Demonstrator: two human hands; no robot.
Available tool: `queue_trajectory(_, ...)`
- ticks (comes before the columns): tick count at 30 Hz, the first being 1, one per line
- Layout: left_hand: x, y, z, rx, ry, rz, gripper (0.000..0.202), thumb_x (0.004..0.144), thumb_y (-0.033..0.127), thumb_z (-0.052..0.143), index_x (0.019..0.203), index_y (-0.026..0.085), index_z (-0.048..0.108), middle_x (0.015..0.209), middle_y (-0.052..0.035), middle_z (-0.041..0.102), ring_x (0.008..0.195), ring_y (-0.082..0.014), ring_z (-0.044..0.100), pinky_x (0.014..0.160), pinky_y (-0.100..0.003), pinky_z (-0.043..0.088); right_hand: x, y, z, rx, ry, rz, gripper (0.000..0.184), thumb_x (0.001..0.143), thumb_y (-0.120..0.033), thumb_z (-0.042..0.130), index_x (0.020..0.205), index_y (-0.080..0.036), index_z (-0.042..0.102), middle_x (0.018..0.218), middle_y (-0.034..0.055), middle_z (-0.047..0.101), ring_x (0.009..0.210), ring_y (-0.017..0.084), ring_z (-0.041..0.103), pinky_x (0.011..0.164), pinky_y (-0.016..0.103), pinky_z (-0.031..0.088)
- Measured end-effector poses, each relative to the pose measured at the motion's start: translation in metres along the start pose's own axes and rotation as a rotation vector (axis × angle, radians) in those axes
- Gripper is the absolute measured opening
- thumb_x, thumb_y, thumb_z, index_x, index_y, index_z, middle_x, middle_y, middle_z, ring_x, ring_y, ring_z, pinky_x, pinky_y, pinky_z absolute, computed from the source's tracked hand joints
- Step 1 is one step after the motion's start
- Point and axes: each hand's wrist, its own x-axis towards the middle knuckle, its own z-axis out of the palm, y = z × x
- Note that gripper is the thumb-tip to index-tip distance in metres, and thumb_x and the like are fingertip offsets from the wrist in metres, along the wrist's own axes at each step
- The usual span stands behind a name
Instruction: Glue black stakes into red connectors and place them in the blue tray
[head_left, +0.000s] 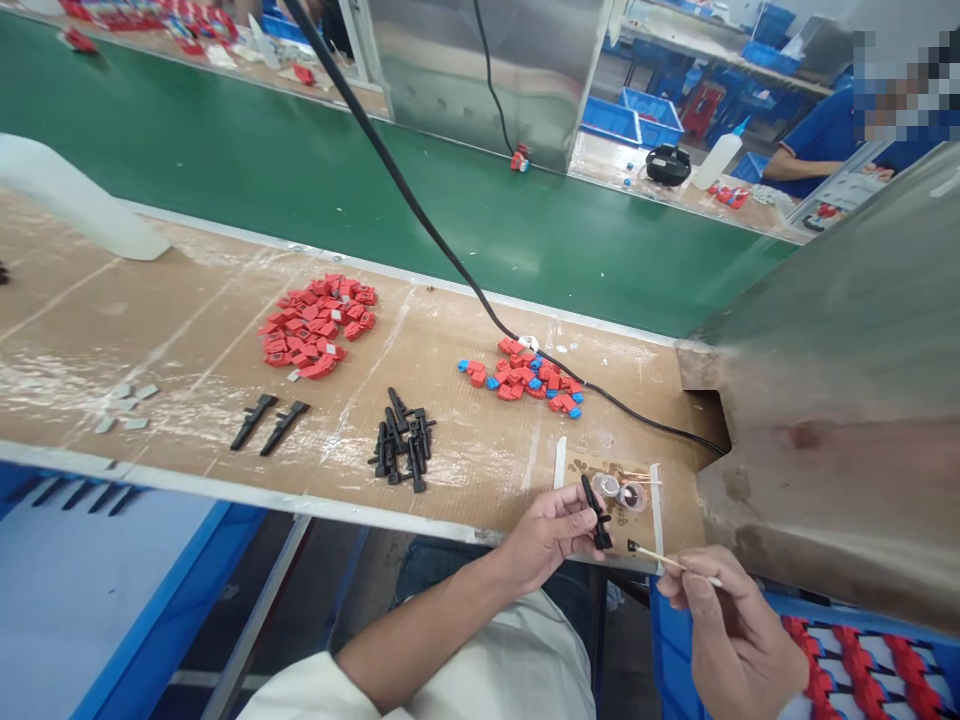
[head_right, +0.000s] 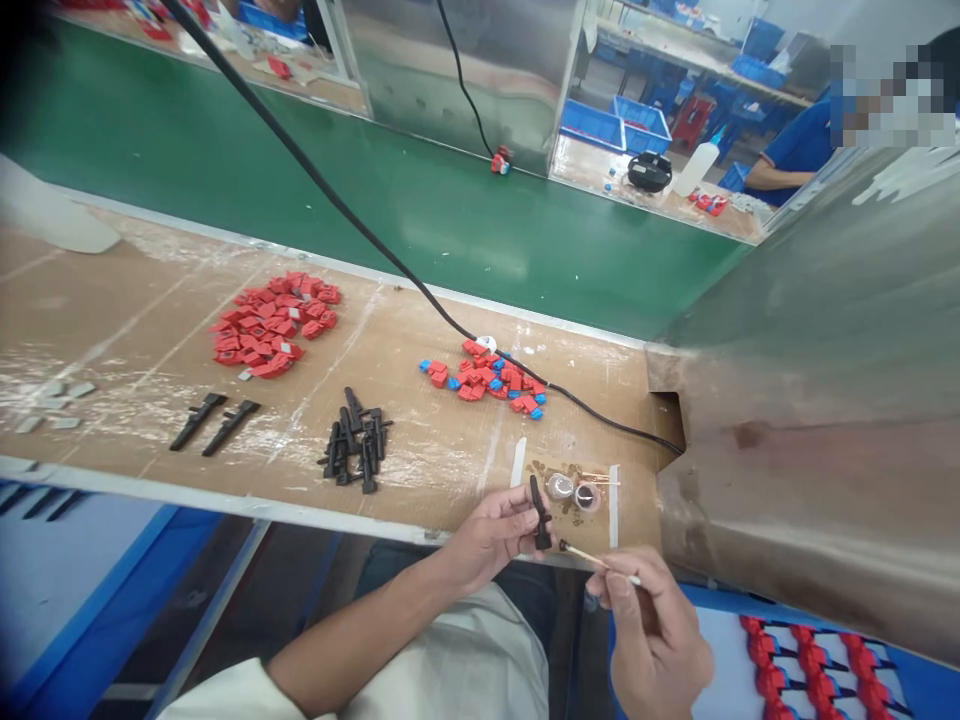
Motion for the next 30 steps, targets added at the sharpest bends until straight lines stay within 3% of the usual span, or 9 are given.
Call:
queue_trajectory(3, -0.002, 0.001, 0.002, -0.011, 0.002, -0.001, 0.047, 0.065, 0.042, 0.093, 0.092, 0.013, 0.068, 0.08, -0.0047, 0.07, 0.071, -0.0136, 0.067, 0.06, -0.021, 0.056, -0.004, 0.001, -0.001, -0.122, -0.105, -0.192, 0.018, 0.097, -0.013, 0.06, 0.108, -0.022, 0.07, 0.085, 0.0043, 0.07, 0.07, 0.017, 0.068, 0.055, 0.026, 0.056)
queue_trajectory(6, -0.002, 0.002, 0.002, -0.018, 0.004, -0.002, 0.048, 0.064, 0.042, 0.094, 0.092, 0.012, 0.069, 0.079, -0.0041, 0.069, 0.07, -0.0128, 0.066, 0.059, -0.02, 0.057, -0.003, 0.005, -0.001, -0.223, -0.157, -0.263, 0.021, 0.097, -0.011, 0.059, 0.112, -0.023, 0.068, 0.089, 0.0043, 0.072, 0.075, 0.018, 0.07, 0.061, 0.027, 0.059)
queue_trajectory(20, -0.002, 0.002, 0.001, 0.005, 0.046, 0.0, 0.054, 0.059, 0.046, 0.095, 0.092, 0.011, 0.069, 0.079, -0.0043, 0.067, 0.067, -0.0119, 0.063, 0.058, -0.022, 0.057, 0.009, -0.001, 0.003, -0.443, -0.277, -0.475, 0.017, 0.102, -0.014, 0.051, 0.112, -0.023, 0.061, 0.085, 0.0023, 0.073, 0.076, 0.017, 0.072, 0.064, 0.027, 0.056)
queue_trajectory(30, -0.004, 0.005, 0.0, 0.125, 0.034, 0.029, 0.053, 0.06, 0.051, 0.093, 0.085, 0.012, 0.068, 0.075, -0.0036, 0.064, 0.067, -0.0135, 0.06, 0.058, -0.024, 0.053, 0.008, 0.002, -0.003, -0.43, -0.318, -0.492, 0.027, 0.098, -0.008, 0.052, 0.115, -0.025, 0.063, 0.093, 0.0033, 0.075, 0.078, 0.019, 0.074, 0.064, 0.028, 0.059)
